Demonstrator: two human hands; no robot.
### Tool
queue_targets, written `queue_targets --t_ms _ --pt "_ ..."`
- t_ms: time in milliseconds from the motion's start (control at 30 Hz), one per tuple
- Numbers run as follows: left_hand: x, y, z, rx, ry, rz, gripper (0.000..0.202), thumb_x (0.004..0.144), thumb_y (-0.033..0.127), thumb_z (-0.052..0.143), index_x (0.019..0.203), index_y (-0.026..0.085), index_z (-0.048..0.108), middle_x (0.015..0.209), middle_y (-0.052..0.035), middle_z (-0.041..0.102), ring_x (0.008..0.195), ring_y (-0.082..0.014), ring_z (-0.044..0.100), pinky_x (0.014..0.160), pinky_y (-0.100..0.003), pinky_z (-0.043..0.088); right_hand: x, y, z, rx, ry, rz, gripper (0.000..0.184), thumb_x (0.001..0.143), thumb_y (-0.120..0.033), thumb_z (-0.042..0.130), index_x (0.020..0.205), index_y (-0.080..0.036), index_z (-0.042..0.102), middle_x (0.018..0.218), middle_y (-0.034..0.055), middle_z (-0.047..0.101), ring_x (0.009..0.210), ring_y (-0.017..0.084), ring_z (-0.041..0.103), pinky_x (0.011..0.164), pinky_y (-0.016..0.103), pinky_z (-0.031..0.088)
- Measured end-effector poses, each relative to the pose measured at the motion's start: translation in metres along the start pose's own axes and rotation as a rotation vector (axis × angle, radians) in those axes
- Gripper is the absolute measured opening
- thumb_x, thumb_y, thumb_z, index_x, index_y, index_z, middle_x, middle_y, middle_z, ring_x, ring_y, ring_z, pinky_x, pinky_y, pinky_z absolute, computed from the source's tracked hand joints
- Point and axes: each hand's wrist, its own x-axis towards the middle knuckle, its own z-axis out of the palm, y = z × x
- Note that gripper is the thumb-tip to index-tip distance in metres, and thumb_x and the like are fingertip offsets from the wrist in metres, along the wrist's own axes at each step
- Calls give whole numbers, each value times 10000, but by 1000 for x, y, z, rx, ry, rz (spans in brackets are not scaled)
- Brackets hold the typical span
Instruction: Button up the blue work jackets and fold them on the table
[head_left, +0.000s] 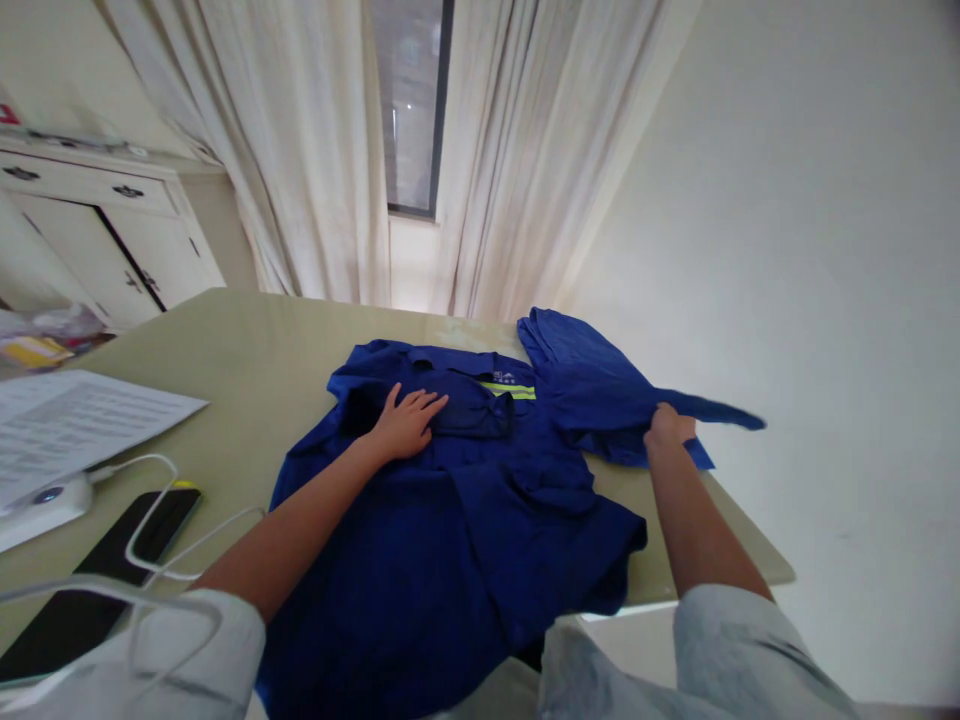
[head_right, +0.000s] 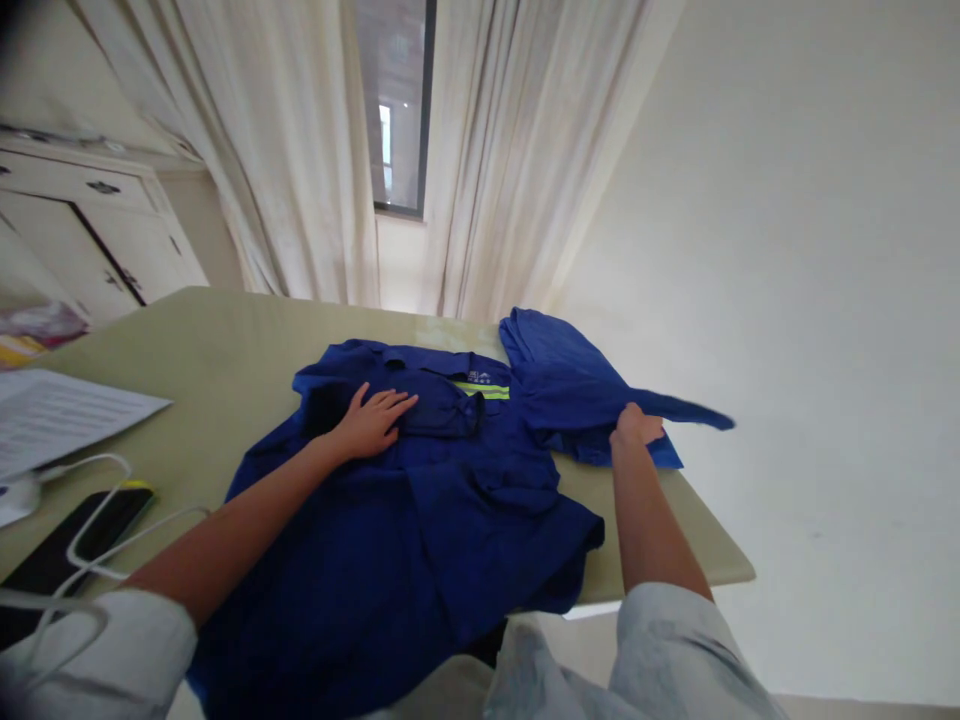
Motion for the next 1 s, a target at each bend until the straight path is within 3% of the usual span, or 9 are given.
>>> queue_targets --t_ms 133,233,333,433,533,633,733,867,1000 --pt "22 -24 -14 -94 144 -248 256 908 188 572 1056 250 772 1088 -55 760 1115 -254 688 1112 -449 479 -8 1 3 -55 23 146 538 746 -295 800 1227 -139 615 1362 280 557 1304 395 605 1079 475 525" --pt "31 -84 -62 -99 390 -526 411 963 94 394 1279 99 656 1223 -158 705 1174 -304 668 1032 -484 538 -10 4 -5 -59 118 116 624 745 -284 781 1299 -149 528 1427 278 473 1380 394 521 1133 512 471" --pt "25 -139 -104 -229 903 -1054 486 963 74 394 1438 82 499 1363 -229 601 1280 -378 614 1056 -594 510 -24 4 -6 -36 185 -162 549 770 -266 719 1264 -163 503 1349 226 516 1340 375 516 1136 552 435" --pt "12 -149 -109 -155 1059 -1078 594 926 48 428 1513 -5 359 1543 -325 393 1489 -457 387 1187 -720 318 -65 -8 8 -3 -251 -627 326 888 -348 641 1148 -166 570 1134 146 629 1095 304 626 1030 504 504" --pt "9 -116 -79 -108 866 -800 536 864 86 539 1398 33 550 1498 -252 516 1471 -383 441 1228 -588 366 -134 -26 32 -44 -1005 -1047 393 947 -489 636 1168 -165 641 1107 126 683 1013 266 666 982 449 536" --pt "15 -66 -34 -68 294 -459 388 935 237 527 1279 167 692 1346 -130 689 1307 -287 613 1171 -461 467 -208 -38 51 -149 -1356 -1346 608 975 -588 621 1430 -187 578 1402 175 610 1290 310 593 1124 468 452" --pt "21 -31 2 12 -117 -315 485 1019 426 420 1423 262 632 1527 -82 596 1412 -314 536 1193 -549 417 -261 -43 66 -360 -1369 -1333 770 1003 -710 491 1624 -269 377 1533 191 518 1378 369 544 1145 554 416" --pt "30 -22 27 22 -210 -317 594 1041 488 326 1596 320 450 1711 -42 350 1569 -342 322 1241 -677 247 -287 -46 93 -536 -1248 -1262 926 949 -810 471 1687 -310 221 1624 235 387 1459 446 446 1164 720 291" --pt "51 -35 33 90 -207 -328 639 1049 476 253 1656 292 339 1751 -51 242 1607 -329 224 1265 -666 159 -289 -55 116 -529 -1147 -1223 919 955 -773 516 1669 -252 262 1640 240 353 1477 410 418 1202 702 219"
